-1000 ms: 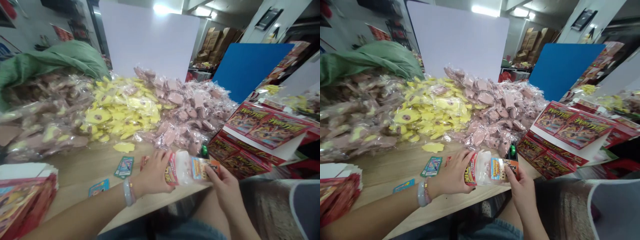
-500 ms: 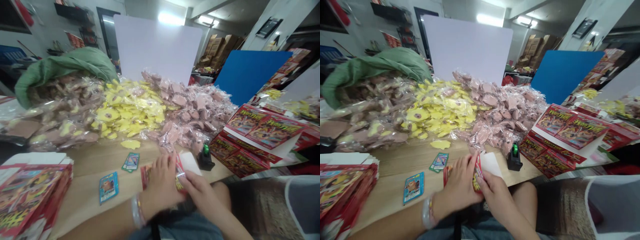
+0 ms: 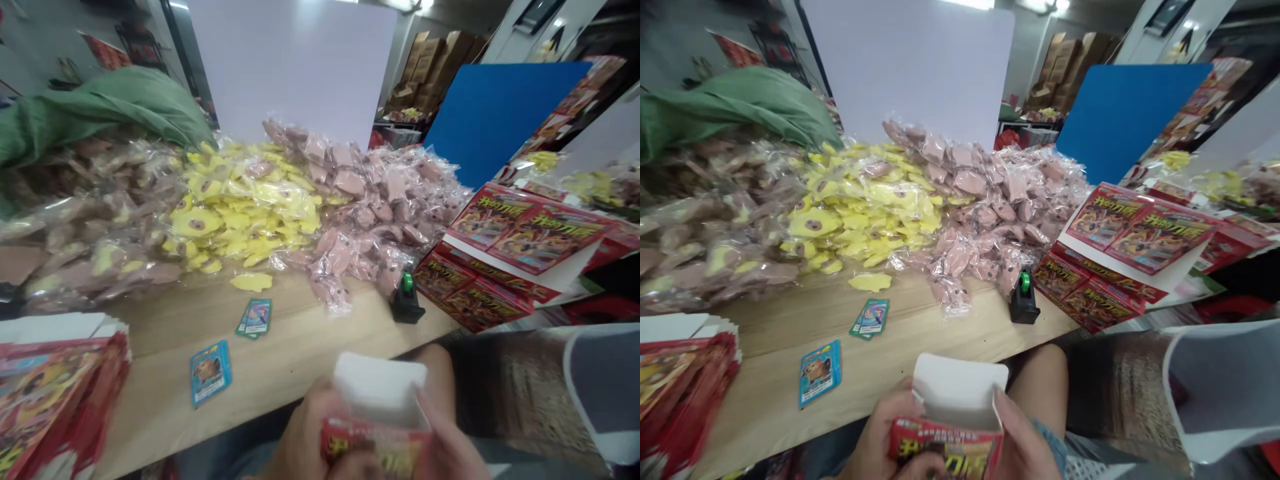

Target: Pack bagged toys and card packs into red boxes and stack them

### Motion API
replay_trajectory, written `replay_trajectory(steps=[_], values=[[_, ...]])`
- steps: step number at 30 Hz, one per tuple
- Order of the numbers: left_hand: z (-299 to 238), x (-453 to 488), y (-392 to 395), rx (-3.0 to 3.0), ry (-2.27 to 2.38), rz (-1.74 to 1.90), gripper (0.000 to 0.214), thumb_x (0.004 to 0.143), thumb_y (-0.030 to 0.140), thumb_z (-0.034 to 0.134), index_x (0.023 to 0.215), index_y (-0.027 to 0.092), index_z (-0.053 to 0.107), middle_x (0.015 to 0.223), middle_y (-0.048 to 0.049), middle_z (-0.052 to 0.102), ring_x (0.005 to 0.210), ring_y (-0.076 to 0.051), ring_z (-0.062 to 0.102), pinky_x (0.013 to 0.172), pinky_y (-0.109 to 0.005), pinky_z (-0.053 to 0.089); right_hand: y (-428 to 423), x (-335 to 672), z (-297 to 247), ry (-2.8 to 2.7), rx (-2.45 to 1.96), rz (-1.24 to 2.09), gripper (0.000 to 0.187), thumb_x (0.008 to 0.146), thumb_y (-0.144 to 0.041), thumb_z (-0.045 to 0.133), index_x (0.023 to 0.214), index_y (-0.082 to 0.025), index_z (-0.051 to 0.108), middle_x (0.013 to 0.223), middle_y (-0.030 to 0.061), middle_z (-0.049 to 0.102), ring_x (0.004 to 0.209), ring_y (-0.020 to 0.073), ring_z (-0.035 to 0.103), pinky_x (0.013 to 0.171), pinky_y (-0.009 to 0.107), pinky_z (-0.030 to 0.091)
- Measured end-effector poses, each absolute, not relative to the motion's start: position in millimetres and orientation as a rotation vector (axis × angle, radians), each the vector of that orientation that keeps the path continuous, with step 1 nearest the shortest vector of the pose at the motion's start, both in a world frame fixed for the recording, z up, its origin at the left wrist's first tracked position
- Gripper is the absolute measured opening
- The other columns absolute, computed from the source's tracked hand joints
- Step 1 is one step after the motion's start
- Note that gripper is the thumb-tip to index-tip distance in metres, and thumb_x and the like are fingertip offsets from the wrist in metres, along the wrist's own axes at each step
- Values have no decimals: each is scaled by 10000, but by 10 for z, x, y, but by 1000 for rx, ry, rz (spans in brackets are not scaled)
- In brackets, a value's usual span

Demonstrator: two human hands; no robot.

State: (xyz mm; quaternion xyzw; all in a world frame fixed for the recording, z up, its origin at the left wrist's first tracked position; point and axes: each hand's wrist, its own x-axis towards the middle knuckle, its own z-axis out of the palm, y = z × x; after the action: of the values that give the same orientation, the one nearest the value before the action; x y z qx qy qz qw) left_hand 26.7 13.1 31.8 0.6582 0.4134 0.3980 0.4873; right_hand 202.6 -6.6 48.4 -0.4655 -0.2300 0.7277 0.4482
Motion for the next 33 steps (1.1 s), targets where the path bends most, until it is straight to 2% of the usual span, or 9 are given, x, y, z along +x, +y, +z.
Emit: replay_trajectory(steps=[3, 8, 11, 14, 21, 25, 27, 30, 33], values=[[271, 295, 169, 1526, 1133, 703, 301, 669, 298, 668, 856, 201, 453, 767, -2, 576, 699, -160, 546, 656, -265, 437, -30, 2014, 521, -566, -1140, 1928, 398, 677, -408, 621, 957, -131, 679, 897, 115, 689, 865, 277, 623, 838, 410, 441], [195, 354, 189, 1321, 1347, 708, 519, 695, 238, 608, 1106, 181, 296, 875, -26, 583, 789, -179, 562, 749, -305, 426, 302, 2097, 714, -1441, -1106, 1817, 363, 857, -397, 437, 1111, -211, 616, 1132, 84, 610, 1050, 216, 534, 945, 370, 362], [263, 312, 156, 1272, 1368, 737, 713, 674, 199, 606, 1246, 188, 179, 885, -17, 591, 802, -182, 573, 789, -323, 419, 388, 2040, 758, -1725, -1148, 1642, 318, 841, -380, 482, 1077, -232, 635, 1044, 71, 639, 965, 196, 566, 868, 337, 421], [303, 234, 135, 1342, 1325, 695, 766, 633, 203, 647, 1264, 195, 212, 984, -53, 589, 880, -212, 569, 828, -354, 414, 364, 1920, 736, -1723, -1235, 1671, 327, 809, -352, 539, 1112, -249, 609, 1006, 43, 651, 887, 186, 588, 799, 313, 457], [131, 165, 56, 1377, 1207, 731, 893, 566, 241, 741, 1284, 171, 214, 1036, -87, 580, 873, -220, 578, 806, -359, 453, 383, 1816, 926, -1766, -1255, 1656, 317, 880, -322, 401, 1035, -210, 654, 873, 23, 680, 832, 185, 602, 798, 311, 457], [195, 105, 98, 1316, 1194, 755, 1000, 563, 172, 739, 1360, 178, 137, 1103, -86, 550, 902, -196, 575, 826, -338, 459, 280, 1721, 1026, -2126, -1115, 1574, 391, 799, -353, 540, 1168, -224, 562, 1096, 70, 611, 975, 218, 566, 862, 327, 438], [336, 17, 234, 1304, 1013, 681, 898, 632, 151, 692, 1372, 199, 187, 1165, -79, 534, 920, -177, 582, 818, -311, 473, 173, 1724, 911, -2164, -1122, 1369, 492, 760, -357, 583, 1226, -222, 502, 1219, 103, 526, 1082, 241, 508, 917, 351, 405], [588, -137, 570, 1578, 712, 540, 441, 797, 170, 543, 1228, 245, 490, 1067, -35, 606, 913, -160, 587, 801, -293, 481, 203, 2038, 598, -1739, -1376, 859, 336, 829, -353, 446, 1124, -223, 541, 1171, 116, 524, 1074, 234, 504, 890, 383, 419], [664, -130, 956, 2023, 752, 788, 317, 861, 183, 448, 1139, 269, 575, 1057, -41, 601, 962, -162, 560, 837, -303, 462, 603, 2694, 364, -1141, -1772, 540, 378, 772, -380, 513, 1095, -183, 519, 1101, 151, 528, 977, 260, 535, 817, 437, 446]])
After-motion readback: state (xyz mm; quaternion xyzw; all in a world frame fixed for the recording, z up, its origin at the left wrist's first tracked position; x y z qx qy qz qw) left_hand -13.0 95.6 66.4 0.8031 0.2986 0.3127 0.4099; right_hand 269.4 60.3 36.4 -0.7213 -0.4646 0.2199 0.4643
